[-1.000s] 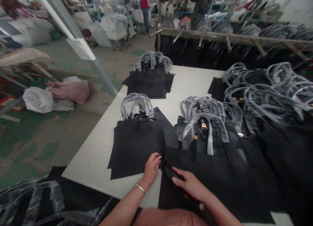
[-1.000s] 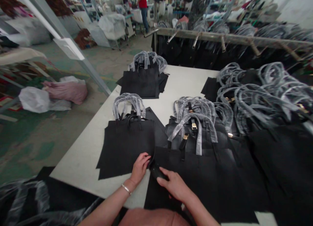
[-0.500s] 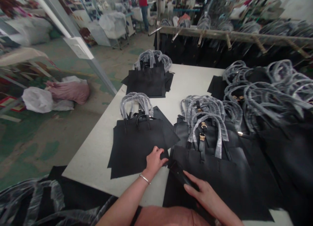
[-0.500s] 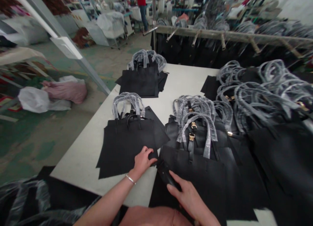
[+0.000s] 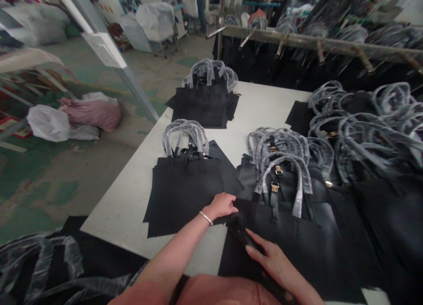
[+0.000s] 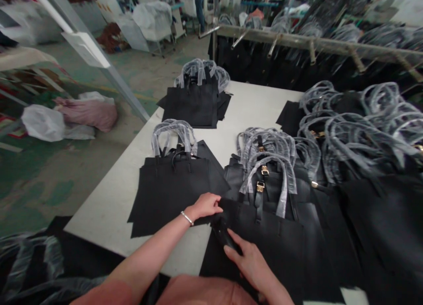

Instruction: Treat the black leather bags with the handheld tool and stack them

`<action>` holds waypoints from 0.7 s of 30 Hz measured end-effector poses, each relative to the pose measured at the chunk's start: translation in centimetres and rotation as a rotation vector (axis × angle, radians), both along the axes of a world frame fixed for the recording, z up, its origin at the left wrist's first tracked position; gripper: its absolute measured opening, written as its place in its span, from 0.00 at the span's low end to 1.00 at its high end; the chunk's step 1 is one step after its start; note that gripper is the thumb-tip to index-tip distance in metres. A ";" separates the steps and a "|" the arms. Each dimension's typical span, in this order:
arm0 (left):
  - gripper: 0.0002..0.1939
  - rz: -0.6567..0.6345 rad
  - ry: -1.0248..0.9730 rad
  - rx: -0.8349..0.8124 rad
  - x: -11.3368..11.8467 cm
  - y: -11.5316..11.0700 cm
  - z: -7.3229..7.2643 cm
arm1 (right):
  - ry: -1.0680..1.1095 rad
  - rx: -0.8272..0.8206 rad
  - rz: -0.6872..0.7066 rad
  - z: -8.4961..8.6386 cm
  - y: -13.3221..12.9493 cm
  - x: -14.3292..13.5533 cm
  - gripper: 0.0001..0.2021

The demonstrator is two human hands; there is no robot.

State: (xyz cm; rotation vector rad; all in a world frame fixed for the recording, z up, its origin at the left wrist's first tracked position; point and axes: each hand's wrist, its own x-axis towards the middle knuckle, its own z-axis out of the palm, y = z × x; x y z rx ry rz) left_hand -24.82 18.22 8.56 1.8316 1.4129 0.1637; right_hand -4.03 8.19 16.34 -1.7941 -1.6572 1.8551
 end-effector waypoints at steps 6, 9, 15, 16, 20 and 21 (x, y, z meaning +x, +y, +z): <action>0.10 -0.074 -0.023 -0.010 0.9 0.9 -1.0 | 0.016 0.024 0.053 1.0 -0.3 0.7 0.27; 0.11 -0.087 -0.045 -0.029 0.8 1.2 -1.2 | 0.028 0.027 0.083 0.8 -0.1 0.2 0.26; 0.10 -0.106 -0.058 -0.088 0.7 1.5 -0.8 | 0.057 -0.059 0.071 -1.0 1.2 -2.9 0.28; 0.10 -0.113 -0.053 -0.096 0.7 1.5 -0.6 | 0.058 -0.040 0.077 -1.0 1.3 -3.3 0.28; 0.12 -0.106 0.018 -0.065 1.0 1.8 0.8 | 0.067 0.004 0.071 0.7 1.3 -2.9 0.27; 0.13 -0.086 0.047 -0.037 1.4 1.9 1.2 | 0.070 0.019 0.066 1.5 1.1 -2.2 0.27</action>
